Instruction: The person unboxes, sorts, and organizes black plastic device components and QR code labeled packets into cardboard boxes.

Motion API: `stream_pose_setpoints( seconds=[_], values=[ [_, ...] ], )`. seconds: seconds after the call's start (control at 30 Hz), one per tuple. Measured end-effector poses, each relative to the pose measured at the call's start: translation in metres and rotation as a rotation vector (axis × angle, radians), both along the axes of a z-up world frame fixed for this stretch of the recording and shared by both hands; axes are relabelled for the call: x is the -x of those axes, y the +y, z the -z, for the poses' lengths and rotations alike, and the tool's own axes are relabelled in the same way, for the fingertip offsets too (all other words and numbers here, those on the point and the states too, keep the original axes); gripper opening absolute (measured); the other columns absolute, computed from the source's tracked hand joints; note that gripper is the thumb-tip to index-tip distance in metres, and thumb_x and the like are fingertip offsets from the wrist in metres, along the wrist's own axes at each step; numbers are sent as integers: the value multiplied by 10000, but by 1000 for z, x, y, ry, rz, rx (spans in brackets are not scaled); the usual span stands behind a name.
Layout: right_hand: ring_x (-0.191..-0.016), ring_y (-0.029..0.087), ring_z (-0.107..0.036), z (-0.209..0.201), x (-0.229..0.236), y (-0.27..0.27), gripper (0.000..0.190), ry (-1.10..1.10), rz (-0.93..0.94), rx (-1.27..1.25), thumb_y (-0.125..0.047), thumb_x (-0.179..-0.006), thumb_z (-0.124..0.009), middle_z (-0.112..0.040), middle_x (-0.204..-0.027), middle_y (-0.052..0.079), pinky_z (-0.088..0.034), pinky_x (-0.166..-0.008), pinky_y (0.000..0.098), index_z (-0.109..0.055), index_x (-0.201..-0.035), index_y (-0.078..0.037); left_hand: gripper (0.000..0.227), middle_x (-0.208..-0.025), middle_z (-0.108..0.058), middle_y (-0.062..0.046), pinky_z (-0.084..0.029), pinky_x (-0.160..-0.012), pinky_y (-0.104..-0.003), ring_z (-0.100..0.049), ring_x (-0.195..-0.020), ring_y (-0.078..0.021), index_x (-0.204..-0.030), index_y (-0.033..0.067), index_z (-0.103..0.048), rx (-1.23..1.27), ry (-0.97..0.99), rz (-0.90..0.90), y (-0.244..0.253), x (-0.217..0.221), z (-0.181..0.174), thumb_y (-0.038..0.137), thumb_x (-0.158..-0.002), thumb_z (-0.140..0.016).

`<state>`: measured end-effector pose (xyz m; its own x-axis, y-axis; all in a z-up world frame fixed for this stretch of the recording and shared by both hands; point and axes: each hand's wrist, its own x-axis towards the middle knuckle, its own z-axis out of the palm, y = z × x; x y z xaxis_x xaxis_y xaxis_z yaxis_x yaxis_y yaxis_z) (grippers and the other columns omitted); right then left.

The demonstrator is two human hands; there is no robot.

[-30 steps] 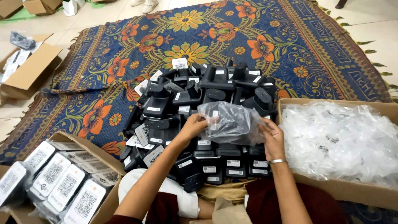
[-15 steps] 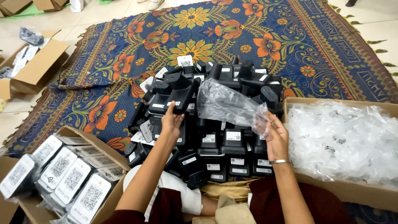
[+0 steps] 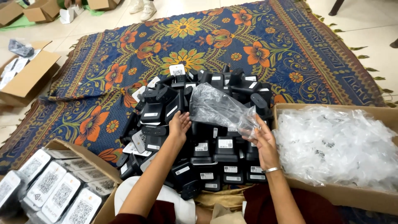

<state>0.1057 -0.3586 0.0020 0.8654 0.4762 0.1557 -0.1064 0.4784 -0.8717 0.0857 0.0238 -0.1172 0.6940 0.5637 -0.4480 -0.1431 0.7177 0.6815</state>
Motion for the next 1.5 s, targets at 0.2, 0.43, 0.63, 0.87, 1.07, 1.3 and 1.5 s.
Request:
stream_pose_setpoints(
  seconds=[0.2, 0.43, 0.63, 0.87, 1.07, 1.3, 1.5],
  values=[
    [-1062, 232, -716, -11, 2, -6, 583, 10, 32, 53, -197, -1008, -520, -625, -1393, 93, -568, -885, 331, -398, -1565, -77, 526, -1118, -694, -169, -580, -632, -410, -725, -824, -234, -1343, 43, -501, -865, 33, 202, -181, 25, -178, 436, -994, -519],
    [-995, 129, -681, 30, -39, -69, 392, -233, 284, 168, -88, -1001, -609, -709, -1161, 43, -555, -845, 269, -608, -1383, -1, 479, -1227, -652, -225, -517, -927, -478, -659, -1084, -421, -1390, 25, -526, -1693, -270, 378, -304, -15, -169, 389, -1079, -522],
    [-748, 236, -778, 0, -42, -182, 280, -41, 394, 1066, -239, -1006, -677, -786, -915, 203, -577, -699, 350, -714, -1204, -45, 339, -1109, -692, -189, -537, -864, -504, -663, -1027, -408, -1298, 66, -609, -1927, -423, 799, -382, -69, -67, 263, -1038, -520],
    [-886, 316, -754, 19, -44, -228, 442, -197, 502, 1337, -274, -860, -763, -749, -1150, 152, -570, -822, 417, -688, -1287, -189, 240, -1129, -757, -162, -589, -917, -430, -733, -1062, -311, -1102, 115, -774, -2273, 152, 1409, -454, -145, 144, 249, -933, -670],
    [-938, 307, -761, 49, -57, -206, 466, -197, 275, 1193, -259, -838, -741, -756, -1142, 140, -578, -857, 392, -685, -1299, -213, 416, -1362, -674, -211, -538, -1045, -435, -669, -1253, -313, -1322, 26, -685, -2186, 317, 1541, -468, -163, 215, 206, -950, -633],
    [-984, 346, -732, 66, -65, -207, 372, -247, 270, 1277, -213, -888, -696, -757, -1086, 177, -567, -855, 421, -707, -1254, -152, 419, -1395, -646, -211, -462, -1099, -469, -630, -1276, -328, -1378, 12, -650, -2653, 46, 1434, -467, -138, 212, 203, -1013, -571],
    [-983, 317, -737, 86, -70, -205, 385, -184, 194, 1279, -400, -906, -664, -765, -1070, 148, -566, -862, 409, -737, -1201, -163, 395, -1355, -593, -191, -399, -1062, -427, -573, -1239, -311, -1352, 22, -583, -2661, -64, 1540, -442, -99, 126, 195, -1003, -520]
  ],
)
